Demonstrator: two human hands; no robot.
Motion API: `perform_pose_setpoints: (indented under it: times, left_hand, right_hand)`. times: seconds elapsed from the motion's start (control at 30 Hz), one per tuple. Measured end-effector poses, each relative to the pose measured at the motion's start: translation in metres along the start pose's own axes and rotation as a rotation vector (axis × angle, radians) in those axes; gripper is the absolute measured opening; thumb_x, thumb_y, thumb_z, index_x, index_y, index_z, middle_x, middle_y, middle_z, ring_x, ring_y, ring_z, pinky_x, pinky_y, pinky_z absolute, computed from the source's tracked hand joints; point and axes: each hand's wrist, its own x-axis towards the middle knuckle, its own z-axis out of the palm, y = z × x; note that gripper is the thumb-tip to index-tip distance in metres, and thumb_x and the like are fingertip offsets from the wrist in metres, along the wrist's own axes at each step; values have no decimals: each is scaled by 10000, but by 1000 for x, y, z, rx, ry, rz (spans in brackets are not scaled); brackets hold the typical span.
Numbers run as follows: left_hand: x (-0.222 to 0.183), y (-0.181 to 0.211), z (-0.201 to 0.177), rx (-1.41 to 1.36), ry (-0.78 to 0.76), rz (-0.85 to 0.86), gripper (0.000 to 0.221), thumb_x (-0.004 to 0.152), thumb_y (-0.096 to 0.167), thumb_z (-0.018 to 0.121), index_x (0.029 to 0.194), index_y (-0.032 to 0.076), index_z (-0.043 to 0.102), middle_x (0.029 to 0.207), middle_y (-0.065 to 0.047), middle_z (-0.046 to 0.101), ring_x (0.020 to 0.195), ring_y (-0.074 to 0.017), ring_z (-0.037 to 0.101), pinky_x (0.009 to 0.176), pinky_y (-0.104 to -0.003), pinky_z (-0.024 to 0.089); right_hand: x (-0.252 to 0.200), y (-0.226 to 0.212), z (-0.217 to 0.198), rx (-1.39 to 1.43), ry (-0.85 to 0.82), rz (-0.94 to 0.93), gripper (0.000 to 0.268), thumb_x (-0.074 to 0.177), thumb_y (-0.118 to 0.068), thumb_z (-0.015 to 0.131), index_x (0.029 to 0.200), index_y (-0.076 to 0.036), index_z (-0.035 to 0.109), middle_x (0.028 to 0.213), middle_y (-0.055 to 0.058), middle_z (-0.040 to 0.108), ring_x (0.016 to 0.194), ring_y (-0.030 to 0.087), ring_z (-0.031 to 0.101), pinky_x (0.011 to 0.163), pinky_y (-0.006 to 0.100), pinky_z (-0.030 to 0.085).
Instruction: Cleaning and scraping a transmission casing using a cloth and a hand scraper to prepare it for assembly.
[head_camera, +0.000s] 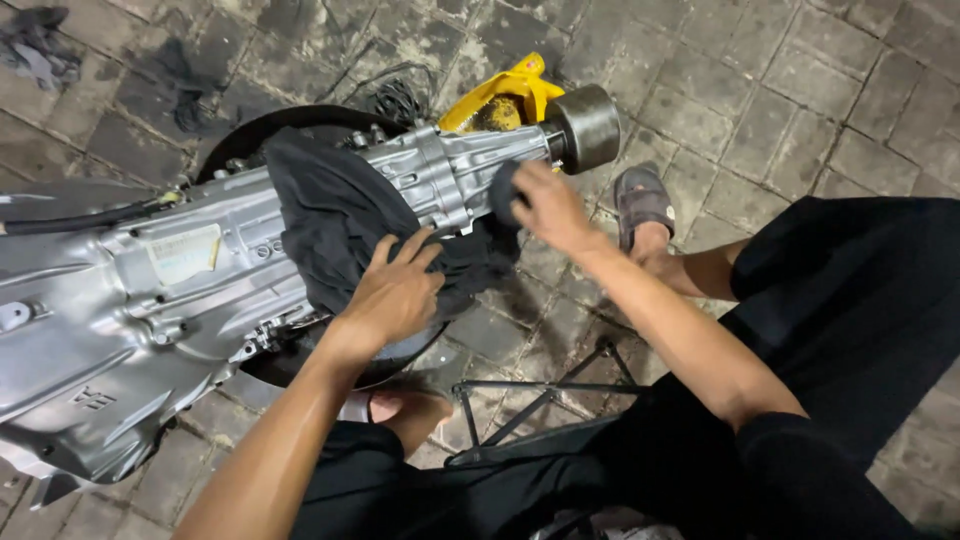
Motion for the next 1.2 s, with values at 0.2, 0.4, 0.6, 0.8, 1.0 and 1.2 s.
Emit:
perform_pose_setpoints:
  times: [0.2,0.4,0.6,0.8,1.0,1.2]
  left_hand:
    - [2,5,-1,68,-3,-10,259,905,236,585,1059,146,773,1458,-152,574,1511,-349,330,1120,-579,247]
    - [3,3,-2,63,-63,-30,270,920,256,579,1095,178,768,1494,-109,559,1530,-304,315,1125,-570,230]
    - [10,1,2,71,-82,-40,278,918,259,584,1111,176,766,1485,-116,565,1529,-311,318,1120,-576,213]
    - [10,6,-4,125,-108,-46,281,954,252,560,1140,165,752,1520,-125,532,1543,-325,293,1126,-580,213]
    - [10,10,-13,101,-180,-58,339,978,245,494,1178,153,752,1560,-131,502,1558,-337,261,1143,-585,198]
    - [17,9,-14,53,-246,-68,331,960,300,544,1164,149,756,1589,-117,479,1578,-345,225,1150,-600,182]
  right_hand:
    - [1,32,59,20,27,-55,214,818,-59,751,1014,-77,666,973,124,639,965,368,671,848,419,561]
    - [-48,83,63,255,363,612,113,895,28,604,986,32,672,831,287,674,815,394,719,676,403,564]
    - [-39,29,76,300,367,712,505,1000,-36,494,1378,283,388,1327,553,445,1334,583,450,1142,589,377]
    - [-18,-37,59,183,15,573,491,1010,-161,426,1400,136,453,877,394,696,867,531,716,720,600,566]
    - [-31,-26,56,87,-212,547,448,974,-320,511,1352,-81,541,854,289,727,932,446,737,804,587,552]
    - [-52,-70,-1,43,-667,489,363,934,-439,556,1051,-145,734,933,205,769,1018,384,743,890,551,577]
